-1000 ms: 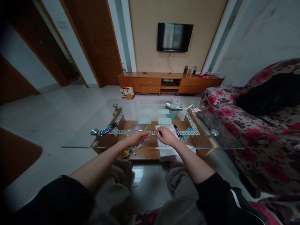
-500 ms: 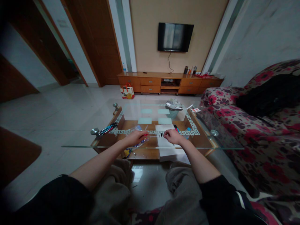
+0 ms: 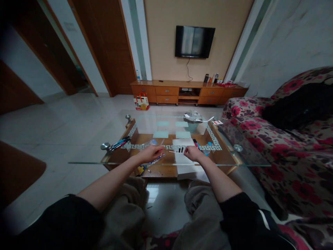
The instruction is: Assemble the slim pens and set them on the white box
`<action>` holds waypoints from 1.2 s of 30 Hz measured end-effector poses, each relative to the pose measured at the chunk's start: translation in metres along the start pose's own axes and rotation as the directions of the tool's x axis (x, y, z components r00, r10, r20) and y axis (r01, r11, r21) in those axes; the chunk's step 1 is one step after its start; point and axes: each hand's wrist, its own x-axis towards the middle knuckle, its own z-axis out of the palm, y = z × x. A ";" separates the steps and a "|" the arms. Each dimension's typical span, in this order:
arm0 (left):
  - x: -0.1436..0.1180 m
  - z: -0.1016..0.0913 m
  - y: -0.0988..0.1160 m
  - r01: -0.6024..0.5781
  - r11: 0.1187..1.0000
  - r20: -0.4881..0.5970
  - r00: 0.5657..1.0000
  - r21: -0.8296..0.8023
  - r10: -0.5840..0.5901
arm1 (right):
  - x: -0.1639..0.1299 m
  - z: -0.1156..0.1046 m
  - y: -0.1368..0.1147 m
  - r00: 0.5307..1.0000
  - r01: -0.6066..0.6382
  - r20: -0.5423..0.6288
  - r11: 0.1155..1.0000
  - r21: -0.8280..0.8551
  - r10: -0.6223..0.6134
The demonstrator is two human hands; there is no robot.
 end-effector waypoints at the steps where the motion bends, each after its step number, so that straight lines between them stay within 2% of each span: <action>1: 0.000 0.000 0.000 0.006 1.000 0.004 1.000 -0.001 -0.006 | 0.000 0.000 0.000 1.000 -0.001 -0.002 1.000 0.000 0.001; 5: -0.001 -0.002 0.002 0.029 0.999 0.013 0.999 -0.015 -0.029 | -0.002 -0.004 -0.001 0.998 -0.064 -0.013 0.998 0.009 0.065; 7: -0.001 -0.002 0.003 0.046 0.999 0.008 0.999 -0.025 -0.046 | -0.005 -0.012 -0.006 0.986 -0.117 -0.116 0.992 0.048 0.122; 9: 0.000 -0.002 0.003 0.075 0.997 0.001 0.997 -0.027 -0.075 | -0.009 -0.022 -0.017 0.928 -0.128 -0.327 0.976 0.174 0.180; 10: 0.000 -0.002 0.002 0.088 0.996 0.001 0.996 -0.024 -0.088 | -0.010 -0.028 -0.025 0.870 -0.097 -0.445 0.958 0.271 0.214; 11: 0.001 -0.002 0.002 0.092 0.996 0.003 0.996 -0.020 -0.092 | -0.012 -0.032 -0.034 0.814 -0.048 -0.521 0.924 0.380 0.257; 12: 0.002 -0.002 0.002 0.086 0.996 0.005 0.996 -0.018 -0.086 | -0.013 -0.035 -0.044 0.783 0.016 -0.546 0.868 0.497 0.298; 13: 0.003 -0.002 0.002 0.071 0.997 0.007 0.997 -0.017 -0.071 | -0.014 -0.036 -0.055 0.792 0.081 -0.515 0.779 0.622 0.329; 14: 0.004 -0.002 0.002 0.050 0.999 0.004 0.999 -0.018 -0.050 | -0.014 -0.035 -0.067 0.827 0.115 -0.436 0.650 0.751 0.356; 16: 0.005 -0.004 0.003 0.003 1.000 -0.014 1.000 -0.012 -0.003 | -0.015 -0.028 -0.088 0.915 0.042 -0.163 0.314 0.948 0.369; 17: 0.006 -0.005 0.004 -0.018 1.000 -0.029 0.999 0.003 0.018 | -0.015 -0.023 -0.098 0.929 -0.023 -0.037 0.156 0.987 0.367; 18: 0.006 -0.006 0.005 -0.034 0.999 -0.048 0.998 0.030 0.035 | -0.015 -0.018 -0.107 0.924 -0.066 0.053 0.020 0.998 0.378; 20: 0.006 -0.009 0.008 -0.047 0.993 -0.093 0.994 0.107 0.057 | -0.016 -0.010 -0.120 0.890 -0.117 0.184 -0.183 0.976 0.417; 23: 0.006 -0.014 0.014 -0.042 0.976 -0.150 0.986 0.214 0.075 | -0.018 -0.006 -0.132 0.851 -0.228 0.385 -0.410 0.883 0.358; 25: 0.007 -0.017 0.019 -0.056 0.963 -0.168 0.980 0.263 0.103 | -0.019 -0.009 -0.135 0.838 -0.311 0.484 -0.510 0.802 0.250; 28: 0.007 -0.022 0.027 -0.112 0.943 -0.169 0.971 0.313 0.171 | -0.021 -0.013 -0.136 0.836 -0.373 0.534 -0.581 0.724 0.128; 32: 0.007 -0.026 0.036 -0.167 0.930 -0.140 0.965 0.328 0.223 | -0.020 -0.007 -0.136 0.845 -0.385 0.529 -0.601 0.700 0.076; 36: 0.007 -0.027 0.038 -0.186 0.931 -0.123 0.964 0.314 0.234 | -0.018 0.001 -0.134 0.861 -0.386 0.506 -0.583 0.715 0.051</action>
